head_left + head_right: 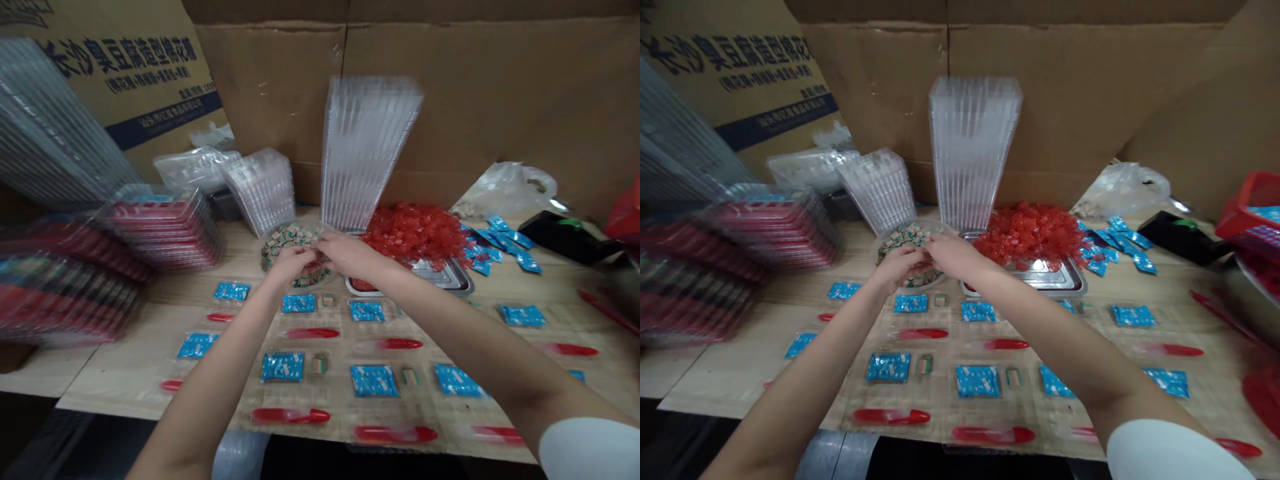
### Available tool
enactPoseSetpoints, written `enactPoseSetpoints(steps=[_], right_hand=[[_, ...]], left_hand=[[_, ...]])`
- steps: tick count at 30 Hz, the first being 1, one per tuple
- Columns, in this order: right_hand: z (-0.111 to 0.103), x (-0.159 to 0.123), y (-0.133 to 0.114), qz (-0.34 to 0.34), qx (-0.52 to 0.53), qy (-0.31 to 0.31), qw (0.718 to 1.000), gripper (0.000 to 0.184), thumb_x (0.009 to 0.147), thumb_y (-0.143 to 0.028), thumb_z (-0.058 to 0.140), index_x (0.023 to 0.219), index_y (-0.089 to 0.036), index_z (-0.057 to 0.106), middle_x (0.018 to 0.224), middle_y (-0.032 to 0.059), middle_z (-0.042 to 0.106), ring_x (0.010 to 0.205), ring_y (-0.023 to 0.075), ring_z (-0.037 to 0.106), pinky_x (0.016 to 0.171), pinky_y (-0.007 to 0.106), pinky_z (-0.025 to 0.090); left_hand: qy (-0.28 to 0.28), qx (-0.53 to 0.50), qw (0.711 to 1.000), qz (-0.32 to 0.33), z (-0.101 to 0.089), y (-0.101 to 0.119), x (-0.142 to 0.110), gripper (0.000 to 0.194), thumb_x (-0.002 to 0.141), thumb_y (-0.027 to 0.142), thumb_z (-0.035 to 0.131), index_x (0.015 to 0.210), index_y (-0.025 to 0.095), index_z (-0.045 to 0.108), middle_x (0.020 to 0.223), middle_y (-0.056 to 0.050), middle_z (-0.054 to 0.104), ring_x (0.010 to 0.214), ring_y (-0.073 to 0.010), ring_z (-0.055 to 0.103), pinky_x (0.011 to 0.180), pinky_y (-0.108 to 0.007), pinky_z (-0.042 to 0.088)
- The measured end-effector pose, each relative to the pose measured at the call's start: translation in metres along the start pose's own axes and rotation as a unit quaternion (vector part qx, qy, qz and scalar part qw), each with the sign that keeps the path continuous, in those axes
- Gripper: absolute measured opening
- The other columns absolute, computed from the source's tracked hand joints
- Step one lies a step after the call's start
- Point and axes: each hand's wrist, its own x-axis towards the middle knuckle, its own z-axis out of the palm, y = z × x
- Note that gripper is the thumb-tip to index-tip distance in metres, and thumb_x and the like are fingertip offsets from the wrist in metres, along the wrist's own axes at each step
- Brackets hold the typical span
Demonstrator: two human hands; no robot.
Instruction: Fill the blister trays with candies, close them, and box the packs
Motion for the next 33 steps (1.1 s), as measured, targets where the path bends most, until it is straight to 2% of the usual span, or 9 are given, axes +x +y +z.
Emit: enactPoseSetpoints(steps=[2,7,12,15,18,24,26,30,33], right_hand=[[-0.004,-0.002,-0.006,0.012,-0.031,-0.021,0.999,0.018,0.080,-0.010,0.056,0.094,-0.010,0.066,0.096,0.0132,0.065,0.094,0.0229,0.060,0.083,0.032,0.042],[-0.007,-0.018,-0.006,0.043,-0.044,-0.027,0.998,0.016,0.081,-0.015,0.057,0.095,-0.013,0.066,0.095,0.0126,0.067,0.091,0.0230,0.061,0.078,0.030,0.042],[-0.009,-0.065,-0.008,0.097,-0.040,0.014,0.994,0.019,0.084,-0.019,0.057,0.099,-0.012,0.064,0.097,0.0117,0.064,0.092,0.0215,0.058,0.079,0.029,0.041],[-0.013,-0.112,-0.009,0.134,-0.057,0.064,0.987,0.018,0.084,-0.021,0.056,0.098,-0.012,0.063,0.098,0.0116,0.061,0.096,0.0218,0.054,0.082,0.030,0.041],[-0.019,-0.170,-0.007,0.177,-0.071,0.072,0.979,0.013,0.085,-0.017,0.054,0.092,-0.010,0.062,0.092,0.0115,0.060,0.092,0.0214,0.053,0.081,0.032,0.042],[-0.024,-0.311,-0.005,0.271,-0.066,0.095,0.955,0.013,0.085,-0.018,0.053,0.087,-0.011,0.063,0.085,0.0108,0.061,0.084,0.0213,0.055,0.076,0.034,0.045],[-0.021,-0.353,-0.006,0.301,-0.054,0.113,0.945,0.011,0.083,-0.016,0.054,0.088,-0.012,0.063,0.085,0.0103,0.062,0.083,0.0209,0.057,0.075,0.033,0.046],[-0.017,-0.415,0.005,0.341,-0.028,0.120,0.932,0.016,0.081,-0.015,0.055,0.094,-0.012,0.064,0.088,0.0098,0.064,0.083,0.0194,0.057,0.075,0.030,0.046],[-0.017,-0.444,0.035,0.356,-0.040,0.101,0.928,0.017,0.082,-0.019,0.055,0.094,-0.013,0.066,0.091,0.0107,0.064,0.085,0.0198,0.056,0.077,0.031,0.044]], left_hand=[[-0.015,-0.005,1.000,-0.005,0.004,0.001,-0.005,0.014,0.058,0.018,0.075,0.064,0.013,0.064,0.064,-0.001,0.067,0.064,-0.0122,0.063,0.074,-0.027,0.052],[-0.043,-0.013,0.999,-0.025,0.017,0.001,-0.021,0.013,0.061,0.018,0.073,0.071,0.014,0.065,0.072,-0.002,0.068,0.070,-0.0126,0.065,0.076,-0.028,0.053],[-0.052,0.017,0.998,-0.026,0.049,-0.010,-0.032,0.017,0.058,0.021,0.076,0.066,0.014,0.063,0.066,-0.002,0.066,0.066,-0.0127,0.063,0.069,-0.025,0.052],[-0.085,0.038,0.995,-0.037,0.084,-0.021,-0.043,0.021,0.055,0.024,0.078,0.066,0.014,0.063,0.064,0.000,0.065,0.063,-0.0110,0.061,0.066,-0.023,0.050],[-0.145,0.060,0.985,-0.064,0.129,-0.037,-0.057,0.023,0.054,0.025,0.078,0.070,0.015,0.065,0.069,0.001,0.067,0.066,-0.0098,0.061,0.067,-0.021,0.049],[-0.299,0.101,0.932,-0.177,0.234,-0.090,-0.101,0.024,0.062,0.023,0.076,0.080,0.013,0.065,0.075,-0.003,0.067,0.072,-0.0114,0.063,0.074,-0.024,0.050],[-0.338,0.114,0.915,-0.190,0.265,-0.109,-0.115,0.021,0.068,0.022,0.072,0.084,0.013,0.063,0.078,-0.004,0.067,0.071,-0.0109,0.064,0.077,-0.026,0.051],[-0.392,0.186,0.890,-0.141,0.308,-0.138,-0.128,0.018,0.078,0.027,0.062,0.089,0.013,0.062,0.085,-0.008,0.067,0.075,-0.0133,0.065,0.078,-0.030,0.052],[-0.378,0.253,0.888,-0.065,0.320,-0.151,-0.124,0.025,0.079,0.031,0.060,0.096,0.013,0.062,0.094,-0.010,0.066,0.085,-0.0184,0.063,0.083,-0.037,0.049]])
